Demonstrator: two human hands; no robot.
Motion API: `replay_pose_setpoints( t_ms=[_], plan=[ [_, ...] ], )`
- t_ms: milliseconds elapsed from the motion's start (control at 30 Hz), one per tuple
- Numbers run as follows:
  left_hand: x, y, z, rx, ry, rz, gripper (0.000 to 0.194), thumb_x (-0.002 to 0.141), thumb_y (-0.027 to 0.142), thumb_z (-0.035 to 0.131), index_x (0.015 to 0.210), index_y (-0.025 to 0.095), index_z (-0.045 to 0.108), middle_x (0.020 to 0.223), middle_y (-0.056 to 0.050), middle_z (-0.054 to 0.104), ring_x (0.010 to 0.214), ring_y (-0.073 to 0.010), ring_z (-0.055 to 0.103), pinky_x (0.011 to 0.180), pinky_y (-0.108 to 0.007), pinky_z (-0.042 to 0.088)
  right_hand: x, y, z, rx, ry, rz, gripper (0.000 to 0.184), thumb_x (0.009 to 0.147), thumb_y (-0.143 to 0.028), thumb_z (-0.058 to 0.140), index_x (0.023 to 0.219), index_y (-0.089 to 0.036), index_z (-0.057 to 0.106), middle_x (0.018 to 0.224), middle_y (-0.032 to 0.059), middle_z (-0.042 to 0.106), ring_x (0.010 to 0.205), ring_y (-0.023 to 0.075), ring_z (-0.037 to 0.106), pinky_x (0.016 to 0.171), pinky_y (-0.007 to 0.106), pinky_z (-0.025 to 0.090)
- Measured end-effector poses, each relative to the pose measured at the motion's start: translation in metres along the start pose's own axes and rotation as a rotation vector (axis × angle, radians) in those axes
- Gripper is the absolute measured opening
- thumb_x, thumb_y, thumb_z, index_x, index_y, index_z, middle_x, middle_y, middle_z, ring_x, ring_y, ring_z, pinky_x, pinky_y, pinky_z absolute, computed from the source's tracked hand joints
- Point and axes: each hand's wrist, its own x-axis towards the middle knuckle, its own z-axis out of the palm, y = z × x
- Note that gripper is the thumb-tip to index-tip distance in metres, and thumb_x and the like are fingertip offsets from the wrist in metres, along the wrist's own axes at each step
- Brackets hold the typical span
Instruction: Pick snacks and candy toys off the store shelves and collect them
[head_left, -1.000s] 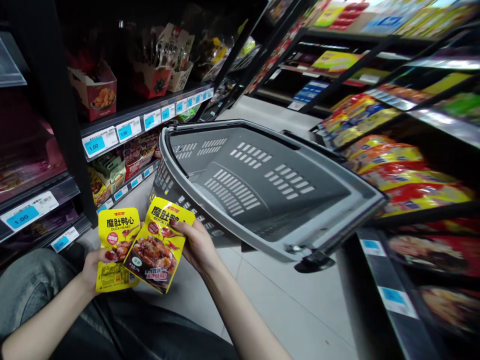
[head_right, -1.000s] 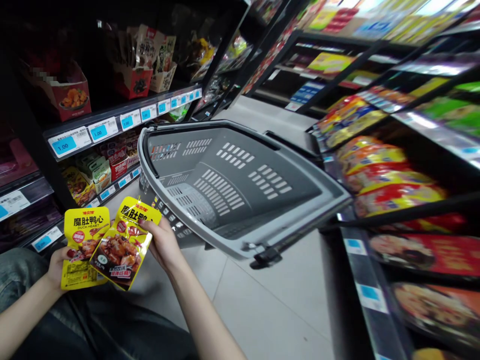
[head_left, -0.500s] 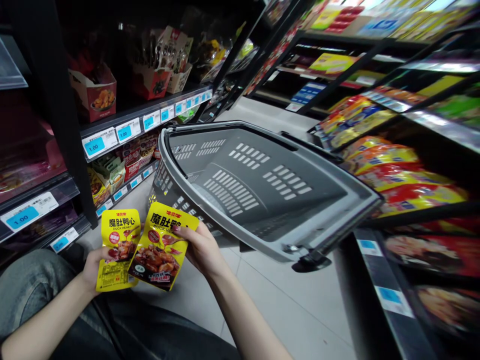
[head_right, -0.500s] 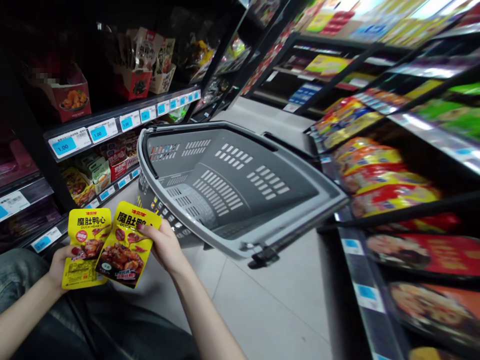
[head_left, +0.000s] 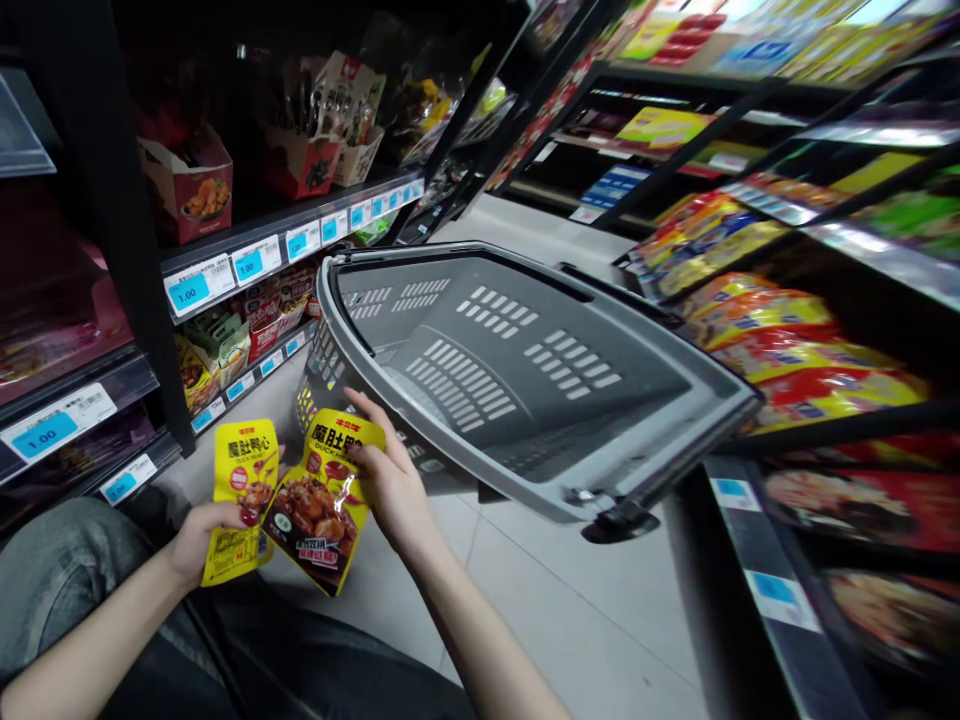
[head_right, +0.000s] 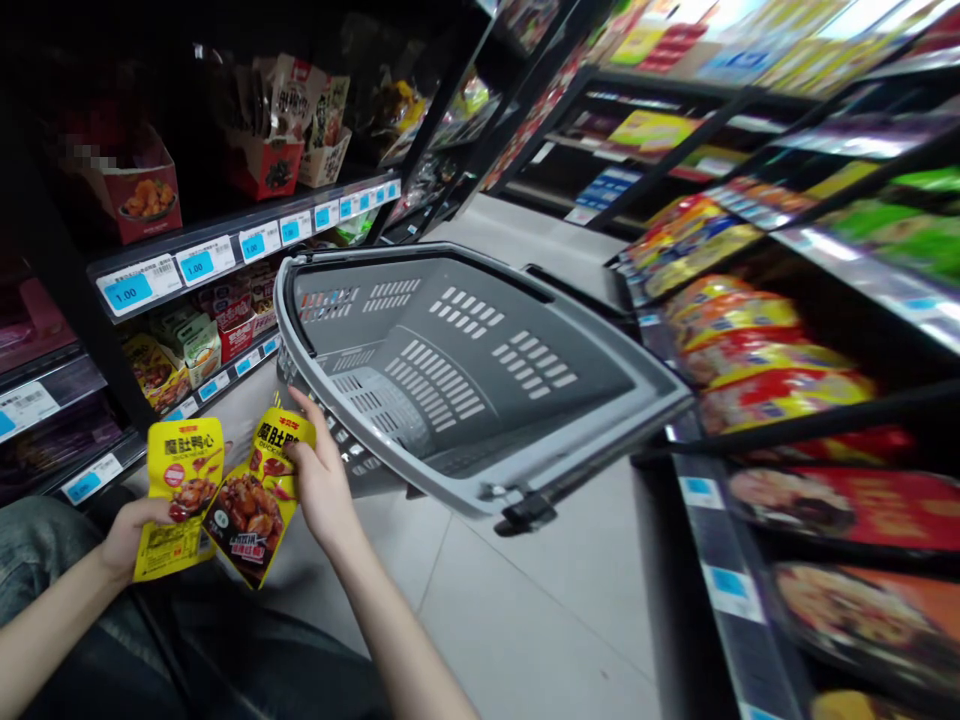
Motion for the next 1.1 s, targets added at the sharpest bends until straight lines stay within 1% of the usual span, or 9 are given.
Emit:
replay_pose_setpoints(
  t_ms=[133, 300, 433, 533, 633, 767, 867, 1000, 1100],
  plan=[
    [0.005, -0.010, 0.001, 0.163, 0.065, -0.083, 0.029, 0.057, 0.015, 0.065, 0.085, 0.012, 0.072, 0.069, -0.005, 0.071, 0.066, -0.0173, 0.060, 0.069, -0.029, 0.040, -0.013, 0.005, 0.015, -0.293, 0.059, -0.047, 0.030, 0.067, -0.033, 0.040, 0.093, -0.023, 0.052, 0.101, 0.0059, 0.051, 0.097, 0.0244, 0.048, 0.090, 0.042, 0.039],
    [0.009, -0.013, 0.003, 0.056, -0.090, -0.180, 0.034, 0.062, 0.030, 0.065, 0.092, 0.013, 0.070, 0.080, -0.008, 0.069, 0.063, -0.0149, 0.054, 0.063, -0.029, 0.037, -0.018, 0.006, 0.021, -0.381, -0.126, -0.073, 0.037, 0.079, -0.054, 0.034, 0.089, -0.022, 0.049, 0.095, 0.0059, 0.043, 0.096, 0.0234, 0.044, 0.091, 0.043, 0.037],
    [0.005, -0.007, 0.011, -0.206, -0.267, -0.194, 0.052, 0.070, 0.044, 0.057, 0.107, 0.008, 0.063, 0.103, -0.015, 0.063, 0.062, -0.0126, 0.046, 0.055, -0.025, 0.029, -0.008, 0.002, 0.011, -0.426, -0.137, -0.148, 0.033, 0.070, -0.043, 0.055, 0.095, -0.022, 0.055, 0.102, 0.0057, 0.044, 0.102, 0.0248, 0.042, 0.092, 0.039, 0.034],
    [0.003, -0.004, 0.016, -0.283, -0.341, -0.214, 0.067, 0.068, 0.054, 0.055, 0.110, 0.002, 0.059, 0.099, -0.017, 0.061, 0.059, -0.0117, 0.041, 0.053, -0.024, 0.024, -0.002, 0.002, 0.008, -0.337, -0.212, -0.095, 0.021, 0.069, -0.038, 0.060, 0.080, -0.020, 0.054, 0.083, 0.0021, 0.052, 0.085, 0.0210, 0.049, 0.077, 0.033, 0.039],
    [0.003, -0.003, 0.016, -0.317, -0.378, -0.219, 0.071, 0.067, 0.059, 0.055, 0.105, -0.001, 0.060, 0.086, -0.014, 0.061, 0.057, -0.0112, 0.039, 0.051, -0.025, 0.023, -0.003, 0.001, 0.008, -0.123, -0.300, 0.038, 0.025, 0.067, -0.039, 0.066, 0.072, -0.019, 0.052, 0.067, -0.0023, 0.051, 0.067, 0.0151, 0.048, 0.062, 0.026, 0.038],
    [0.002, -0.004, 0.014, -0.344, -0.371, -0.168, 0.061, 0.070, 0.057, 0.051, 0.101, 0.007, 0.063, 0.090, -0.011, 0.062, 0.055, -0.0100, 0.039, 0.050, -0.024, 0.025, -0.004, 0.003, 0.012, 0.071, -0.385, 0.100, 0.025, 0.064, -0.036, 0.071, 0.077, -0.019, 0.058, 0.071, -0.0022, 0.055, 0.071, 0.0144, 0.051, 0.071, 0.027, 0.041],
    [0.001, -0.004, 0.015, -0.355, -0.348, -0.127, 0.053, 0.071, 0.049, 0.052, 0.101, 0.007, 0.063, 0.094, -0.010, 0.063, 0.057, -0.0101, 0.042, 0.051, -0.024, 0.029, -0.008, 0.002, 0.016, -0.047, -0.431, 0.004, 0.020, 0.067, -0.036, 0.069, 0.070, -0.018, 0.062, 0.074, 0.0001, 0.054, 0.072, 0.0149, 0.050, 0.071, 0.027, 0.042],
    [0.002, -0.001, 0.015, -0.283, -0.264, -0.069, 0.046, 0.077, 0.039, 0.049, 0.107, 0.007, 0.063, 0.099, -0.012, 0.066, 0.081, -0.0225, 0.057, 0.070, -0.035, 0.042, -0.032, -0.033, 0.009, -0.159, -0.285, -0.201, 0.019, 0.078, -0.038, 0.058, 0.074, -0.021, 0.064, 0.076, 0.0020, 0.057, 0.069, 0.0162, 0.052, 0.062, 0.028, 0.045],
    [0.006, 0.004, 0.013, -0.293, -0.192, 0.030, 0.036, 0.077, 0.032, 0.051, 0.102, 0.011, 0.066, 0.096, -0.012, 0.069, 0.082, -0.0234, 0.060, 0.077, -0.041, 0.043, -0.040, -0.093, -0.020, -0.347, 0.059, -0.407, 0.016, 0.082, -0.039, 0.054, 0.090, -0.029, 0.063, 0.089, 0.0027, 0.063, 0.083, 0.0202, 0.058, 0.071, 0.032, 0.047]
  ],
)
